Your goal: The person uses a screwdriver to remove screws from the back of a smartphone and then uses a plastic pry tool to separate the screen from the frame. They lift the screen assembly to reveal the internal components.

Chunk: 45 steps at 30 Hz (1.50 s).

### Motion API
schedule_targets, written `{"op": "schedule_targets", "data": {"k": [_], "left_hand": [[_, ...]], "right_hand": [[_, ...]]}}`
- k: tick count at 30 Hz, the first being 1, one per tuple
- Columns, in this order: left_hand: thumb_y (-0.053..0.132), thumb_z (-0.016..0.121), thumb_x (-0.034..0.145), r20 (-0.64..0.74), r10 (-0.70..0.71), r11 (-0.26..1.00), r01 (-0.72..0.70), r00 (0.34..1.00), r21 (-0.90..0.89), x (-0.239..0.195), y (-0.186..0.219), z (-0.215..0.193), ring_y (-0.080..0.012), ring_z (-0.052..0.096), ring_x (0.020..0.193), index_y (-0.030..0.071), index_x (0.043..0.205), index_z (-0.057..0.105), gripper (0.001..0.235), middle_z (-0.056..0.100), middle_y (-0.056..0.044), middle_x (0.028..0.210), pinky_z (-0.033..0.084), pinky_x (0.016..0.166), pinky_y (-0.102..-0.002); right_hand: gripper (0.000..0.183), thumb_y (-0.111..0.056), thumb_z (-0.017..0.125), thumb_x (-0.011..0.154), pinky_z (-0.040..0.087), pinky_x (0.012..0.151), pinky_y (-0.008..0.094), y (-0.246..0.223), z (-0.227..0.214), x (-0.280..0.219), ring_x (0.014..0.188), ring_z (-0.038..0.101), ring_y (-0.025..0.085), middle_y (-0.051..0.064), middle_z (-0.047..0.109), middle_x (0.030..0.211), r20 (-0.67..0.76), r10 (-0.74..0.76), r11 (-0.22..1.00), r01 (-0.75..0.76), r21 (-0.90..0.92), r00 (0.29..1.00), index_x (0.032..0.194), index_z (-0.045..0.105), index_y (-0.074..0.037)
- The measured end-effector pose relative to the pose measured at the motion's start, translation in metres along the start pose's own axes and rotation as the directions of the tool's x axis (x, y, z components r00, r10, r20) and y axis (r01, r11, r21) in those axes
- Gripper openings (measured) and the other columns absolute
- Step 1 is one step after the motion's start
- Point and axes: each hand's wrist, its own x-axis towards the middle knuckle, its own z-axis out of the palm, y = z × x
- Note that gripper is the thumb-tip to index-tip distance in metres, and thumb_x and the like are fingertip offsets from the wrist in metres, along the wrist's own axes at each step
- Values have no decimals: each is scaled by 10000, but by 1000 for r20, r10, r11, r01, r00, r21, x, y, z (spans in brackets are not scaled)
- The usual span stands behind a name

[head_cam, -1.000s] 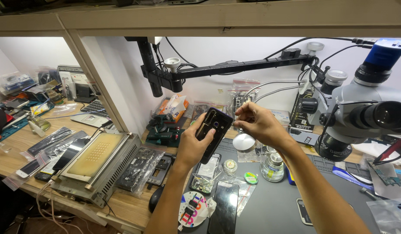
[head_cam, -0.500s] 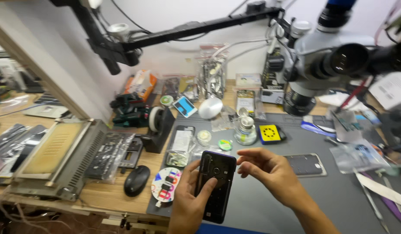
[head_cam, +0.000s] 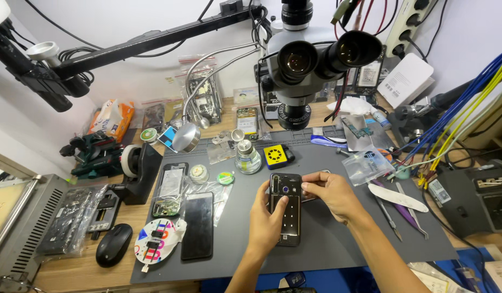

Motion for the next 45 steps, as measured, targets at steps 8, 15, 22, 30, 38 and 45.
{"op": "schedule_targets", "data": {"k": [8,15,22,30,38,45], "left_hand": [[261,665,927,0,-99,994,99,995,-48,5,0,16,-151,694,1216,134,1481,559,578,740,-58,1330,537,1063,-285],[234,664,937,-6,-55,997,54,998,-56,9,-1,11,-159,688,1247,110,1487,549,575,730,-70,1370,538,1081,-291],[231,669,932,-19,-60,996,58,998,-67,14,-7,5,-165,663,1308,105,1481,557,575,724,-72,1394,511,1121,-295],[210,664,936,-2,-92,989,92,996,-119,14,-4,5,-162,707,1237,98,1494,544,582,739,-89,1350,545,1084,-289],[183,651,943,-10,-80,986,78,997,-146,16,-9,5,-163,677,1296,84,1498,534,576,720,-95,1391,510,1126,-287],[168,671,942,-40,-118,973,107,992,-206,18,-14,1,-166,688,1286,68,1501,533,584,730,-106,1374,525,1122,-288]], "right_hand": [[211,2,725,908,568,793,284,4,-17,17,735,648,194,139,728,830,25,8,990,-5,-143,1000,1098,813,31],[155,-30,750,948,632,755,336,-3,-15,20,775,673,230,180,684,866,181,20,995,-2,-101,983,1063,744,75],[258,-30,706,962,592,805,291,-18,-14,15,756,646,189,123,720,839,192,53,975,-10,-222,980,1185,821,30],[188,-93,735,974,520,686,285,-10,-18,27,684,574,169,76,651,797,259,44,965,26,-260,965,1073,832,34],[264,-133,691,999,436,678,244,-8,-25,35,666,527,127,32,612,775,315,37,924,87,-372,948,1186,843,-26],[302,-233,597,1020,483,943,248,-20,-24,26,1039,660,110,-3,783,1173,244,57,795,104,-597,968,1212,817,-153]]}}
